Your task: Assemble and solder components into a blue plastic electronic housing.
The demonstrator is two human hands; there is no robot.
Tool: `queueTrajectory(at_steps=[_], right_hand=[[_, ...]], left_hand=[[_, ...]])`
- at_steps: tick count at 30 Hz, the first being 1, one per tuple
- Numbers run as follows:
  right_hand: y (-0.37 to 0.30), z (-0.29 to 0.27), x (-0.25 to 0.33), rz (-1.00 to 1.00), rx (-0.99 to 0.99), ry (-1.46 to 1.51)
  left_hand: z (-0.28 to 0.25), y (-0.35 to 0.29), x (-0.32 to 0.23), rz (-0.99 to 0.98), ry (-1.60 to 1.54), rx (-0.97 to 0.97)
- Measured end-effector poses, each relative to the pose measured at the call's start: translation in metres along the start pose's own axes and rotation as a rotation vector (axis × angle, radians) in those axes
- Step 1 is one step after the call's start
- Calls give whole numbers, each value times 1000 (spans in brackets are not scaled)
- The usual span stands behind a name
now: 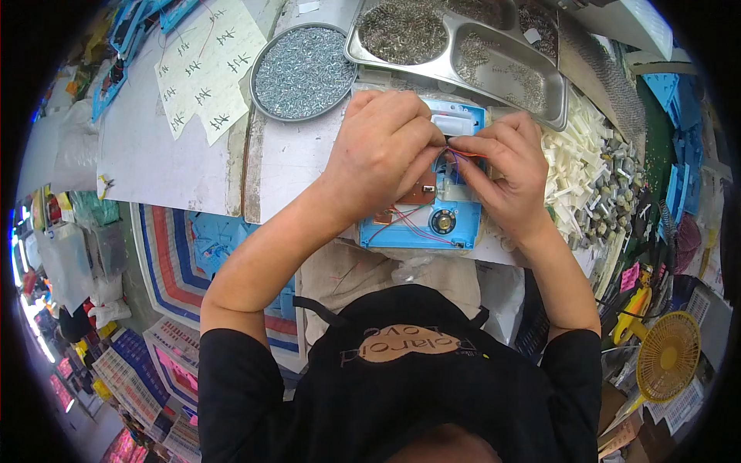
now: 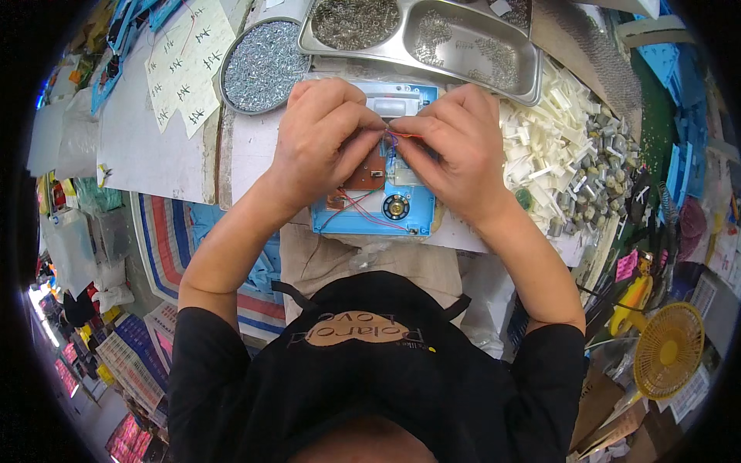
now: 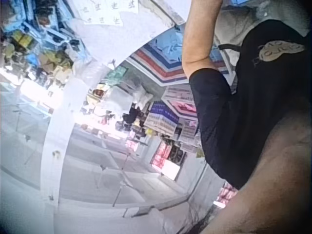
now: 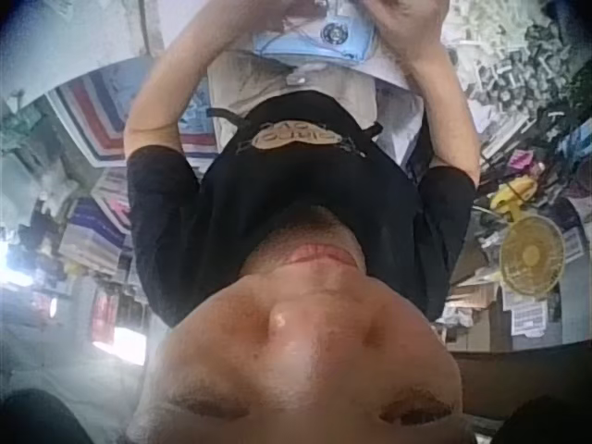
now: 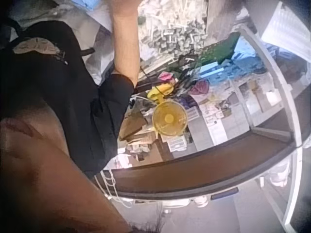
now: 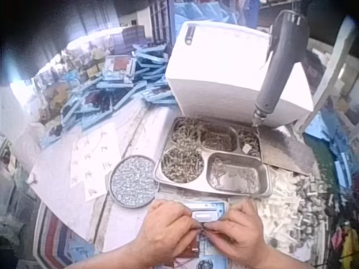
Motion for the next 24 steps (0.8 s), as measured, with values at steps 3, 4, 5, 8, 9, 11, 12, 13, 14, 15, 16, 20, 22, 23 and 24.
queueTrajectory(at_steps=[3, 4, 5, 8, 9, 11, 12, 13, 14, 15, 16, 20, 22, 23, 24], right_hand=[[1, 0, 3, -42, 1, -41], [1, 0, 4, -44, 1, -50], [1, 0, 4, -47, 0, -58], [1, 0, 4, -53, -10, -55], [2, 0, 5, -54, -12, -55], [3, 0, 7, -57, -17, -54], [4, 1, 8, -67, -19, -61], [5, 1, 9, -78, -20, -67], [5, 1, 10, -88, -22, -74], [5, 2, 10, -85, -20, -71], [5, 2, 9, -82, -18, -68], [3, 3, 6, -66, -18, -59], [4, 3, 8, -73, -13, -76], [5, 2, 8, -77, -11, -85], [5, 1, 9, -81, -15, -86]], left_hand=[[1, -1, 0, -24, -4, -29], [1, -2, 1, -30, -15, -30], [2, -2, 2, -36, -25, -31], [0, -5, 5, -96, -57, -25], [-1, -5, 5, -93, -53, -35], [-1, -5, 4, -87, -44, -54], [-1, -5, 3, -94, -41, -51], [-1, -4, 3, -102, -38, -48], [-1, -4, 3, -109, -35, -44], [-1, -5, 4, -111, -40, -43], [-1, -6, 5, -113, -45, -41], [-5, -7, 10, -171, -81, -9], [-11, -10, 11, -194, -66, -68], [-13, -12, 12, -206, -58, -97], [-15, -16, 16, -252, -49, -125]])
Point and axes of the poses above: each hand's wrist, its own y-axis towards the middle knuckle, its own z-axis out of the palm, x = y × z, the point moved 7 cm from there along y, towards the middle knuckle, and after that the axes turned 1 degree about -y, right-handed, at the moved point
